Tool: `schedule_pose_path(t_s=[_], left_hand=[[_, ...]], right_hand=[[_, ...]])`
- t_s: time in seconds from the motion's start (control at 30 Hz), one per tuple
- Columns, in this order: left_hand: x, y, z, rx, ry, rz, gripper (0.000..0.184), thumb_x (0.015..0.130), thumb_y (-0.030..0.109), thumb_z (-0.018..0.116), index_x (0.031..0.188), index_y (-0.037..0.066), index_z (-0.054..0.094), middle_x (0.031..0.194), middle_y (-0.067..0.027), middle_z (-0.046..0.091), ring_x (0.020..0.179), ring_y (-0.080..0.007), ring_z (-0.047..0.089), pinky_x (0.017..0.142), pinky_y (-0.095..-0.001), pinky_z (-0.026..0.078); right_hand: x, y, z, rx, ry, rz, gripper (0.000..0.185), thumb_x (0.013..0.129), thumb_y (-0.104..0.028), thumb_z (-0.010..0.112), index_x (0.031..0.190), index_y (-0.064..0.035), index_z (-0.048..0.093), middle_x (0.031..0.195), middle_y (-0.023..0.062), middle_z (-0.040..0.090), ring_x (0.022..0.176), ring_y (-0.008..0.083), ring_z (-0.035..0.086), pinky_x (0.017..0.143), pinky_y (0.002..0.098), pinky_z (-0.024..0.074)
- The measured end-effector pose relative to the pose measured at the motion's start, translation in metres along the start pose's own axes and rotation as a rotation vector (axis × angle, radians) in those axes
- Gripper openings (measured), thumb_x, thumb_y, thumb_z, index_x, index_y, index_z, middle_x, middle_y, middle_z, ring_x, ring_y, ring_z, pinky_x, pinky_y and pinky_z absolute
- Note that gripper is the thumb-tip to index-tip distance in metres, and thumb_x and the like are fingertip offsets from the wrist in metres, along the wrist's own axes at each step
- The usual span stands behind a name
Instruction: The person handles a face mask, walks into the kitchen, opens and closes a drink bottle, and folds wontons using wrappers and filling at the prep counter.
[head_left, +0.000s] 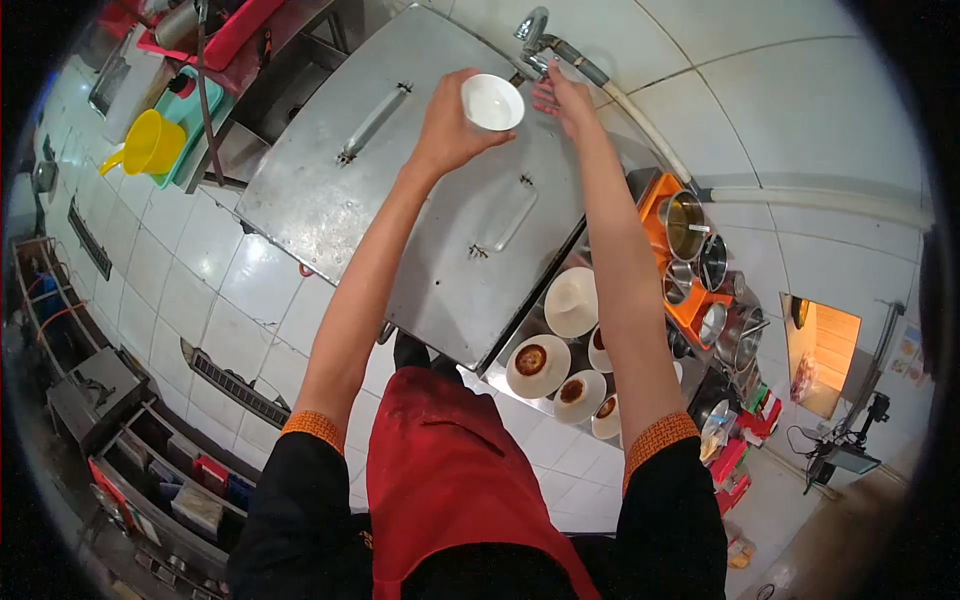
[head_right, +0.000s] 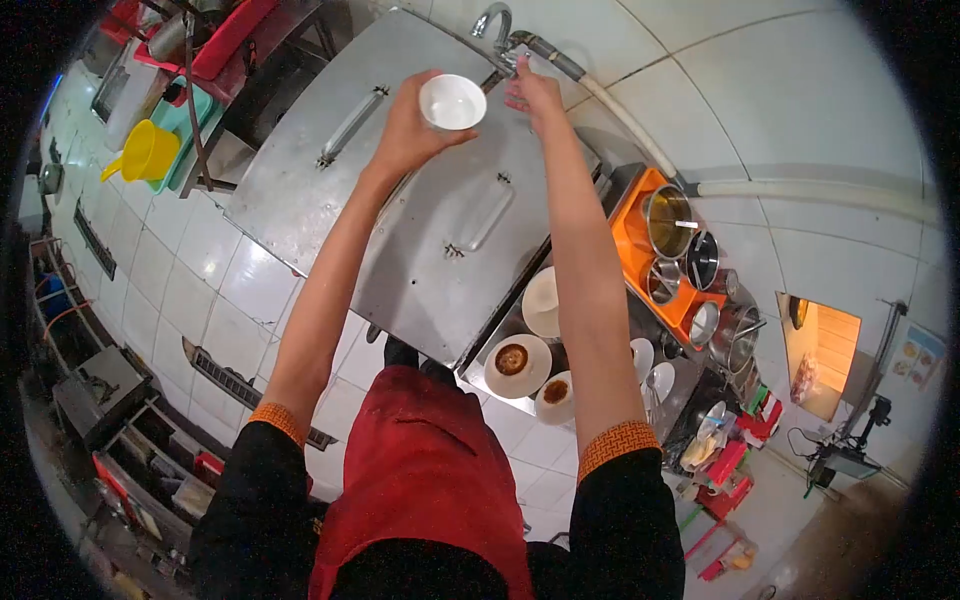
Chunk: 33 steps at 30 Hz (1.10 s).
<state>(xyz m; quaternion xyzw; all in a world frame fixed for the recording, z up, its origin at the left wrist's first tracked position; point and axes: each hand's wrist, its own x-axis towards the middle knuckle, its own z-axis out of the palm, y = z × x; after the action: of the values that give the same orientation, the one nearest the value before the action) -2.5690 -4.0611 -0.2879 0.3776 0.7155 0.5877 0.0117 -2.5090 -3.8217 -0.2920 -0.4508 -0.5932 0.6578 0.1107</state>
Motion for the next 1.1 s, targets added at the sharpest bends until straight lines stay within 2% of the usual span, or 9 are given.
schedule_pose_path(t_s=[0.13, 0.23, 0.3, 0.43, 0.5, 0.67, 0.83, 0.93, 1.1], left_hand=[[0.021, -0.009, 0.007, -0.022, -0.062, -0.016, 0.098, 0.057, 0.029, 0.099, 0.136, 0.001, 0.049, 0.129, -0.0193, 0.057, 0.120, -0.0382, 0.057, 0.104, -0.0455, 0.048], [0.030, -0.018, 0.011, -0.134, -0.050, -0.081, 0.100, 0.056, 0.029, 0.100, 0.137, 0.002, 0.048, 0.130, -0.0190, 0.056, 0.122, -0.0377, 0.056, 0.105, -0.0452, 0.048], [0.037, -0.025, 0.013, -0.139, -0.029, -0.069, 0.102, 0.056, 0.028, 0.100, 0.139, 0.002, 0.047, 0.133, -0.0189, 0.054, 0.123, -0.0371, 0.056, 0.106, -0.0450, 0.048], [0.047, -0.028, 0.013, -0.146, -0.001, -0.071, 0.099, 0.056, 0.028, 0.101, 0.138, 0.001, 0.051, 0.133, -0.0176, 0.057, 0.124, -0.0343, 0.058, 0.106, -0.0435, 0.048], [0.050, -0.026, 0.011, -0.158, -0.019, -0.048, 0.098, 0.056, 0.028, 0.101, 0.138, 0.002, 0.052, 0.132, -0.0173, 0.058, 0.123, -0.0347, 0.058, 0.107, -0.0438, 0.048], [0.051, -0.022, 0.011, -0.199, -0.058, -0.063, 0.098, 0.055, 0.028, 0.100, 0.137, 0.002, 0.052, 0.130, -0.0176, 0.059, 0.122, -0.0354, 0.059, 0.106, -0.0442, 0.048], [0.045, -0.027, 0.006, -0.249, -0.040, -0.039, 0.097, 0.055, 0.025, 0.100, 0.137, 0.003, 0.053, 0.128, -0.0174, 0.059, 0.121, -0.0362, 0.059, 0.105, -0.0439, 0.047], [0.043, -0.028, -0.002, -0.227, -0.062, -0.049, 0.096, 0.055, 0.022, 0.099, 0.137, 0.004, 0.053, 0.127, -0.0166, 0.060, 0.119, -0.0367, 0.059, 0.104, -0.0440, 0.048], [0.049, -0.028, -0.013, -0.267, -0.051, -0.011, 0.095, 0.052, 0.017, 0.098, 0.135, 0.004, 0.053, 0.126, -0.0167, 0.059, 0.118, -0.0383, 0.059, 0.101, -0.0454, 0.050]], right_hand=[[0.020, 0.012, 0.004, 0.094, 0.027, 0.028, 0.048, 0.097, -0.043, 0.073, 0.117, 0.0005, 0.068, 0.116, 0.0122, 0.071, 0.103, 0.0227, 0.069, 0.074, 0.0370, 0.0593], [0.026, 0.023, 0.001, 0.158, 0.033, -0.056, 0.040, 0.093, -0.031, 0.079, 0.116, -0.0001, 0.071, 0.114, 0.0123, 0.071, 0.097, 0.0205, 0.070, 0.069, 0.0357, 0.0577], [0.026, 0.024, 0.003, -0.249, 0.189, -0.224, 0.038, 0.095, -0.022, 0.076, 0.125, -0.0011, 0.067, 0.114, 0.0109, 0.073, 0.092, 0.0155, 0.070, 0.073, 0.0314, 0.0574], [0.026, 0.030, -0.004, -0.451, 0.279, -0.239, 0.044, 0.091, -0.018, 0.078, 0.129, 0.0005, 0.067, 0.105, 0.0096, 0.075, 0.082, 0.0127, 0.069, 0.070, 0.0296, 0.0560], [0.039, 0.046, -0.011, -0.406, 0.274, -0.484, 0.047, 0.085, -0.016, 0.081, 0.126, 0.0053, 0.069, 0.086, 0.0124, 0.078, 0.069, 0.0137, 0.069, 0.062, 0.0301, 0.0530], [0.031, 0.042, -0.010, -0.372, 0.246, -0.426, 0.049, 0.088, -0.016, 0.079, 0.130, 0.0052, 0.067, 0.081, 0.0127, 0.077, 0.067, 0.0105, 0.067, 0.060, 0.0285, 0.0501], [0.019, 0.024, 0.002, -0.412, 0.228, -0.392, 0.030, 0.095, -0.021, 0.073, 0.115, 0.0016, 0.074, 0.073, 0.0037, 0.072, 0.059, 0.0067, 0.059, 0.057, 0.0270, 0.0467], [0.015, 0.013, 0.005, -0.531, 0.154, -0.444, 0.029, 0.099, -0.026, 0.070, 0.107, 0.0011, 0.076, 0.071, 0.0012, 0.069, 0.058, 0.0072, 0.057, 0.057, 0.0276, 0.0483], [0.018, 0.000, 0.011, -0.477, 0.100, -0.384, 0.031, 0.101, -0.029, 0.068, 0.101, 0.0005, 0.077, 0.073, 0.0018, 0.069, 0.061, 0.0087, 0.062, 0.058, 0.0280, 0.0516]])
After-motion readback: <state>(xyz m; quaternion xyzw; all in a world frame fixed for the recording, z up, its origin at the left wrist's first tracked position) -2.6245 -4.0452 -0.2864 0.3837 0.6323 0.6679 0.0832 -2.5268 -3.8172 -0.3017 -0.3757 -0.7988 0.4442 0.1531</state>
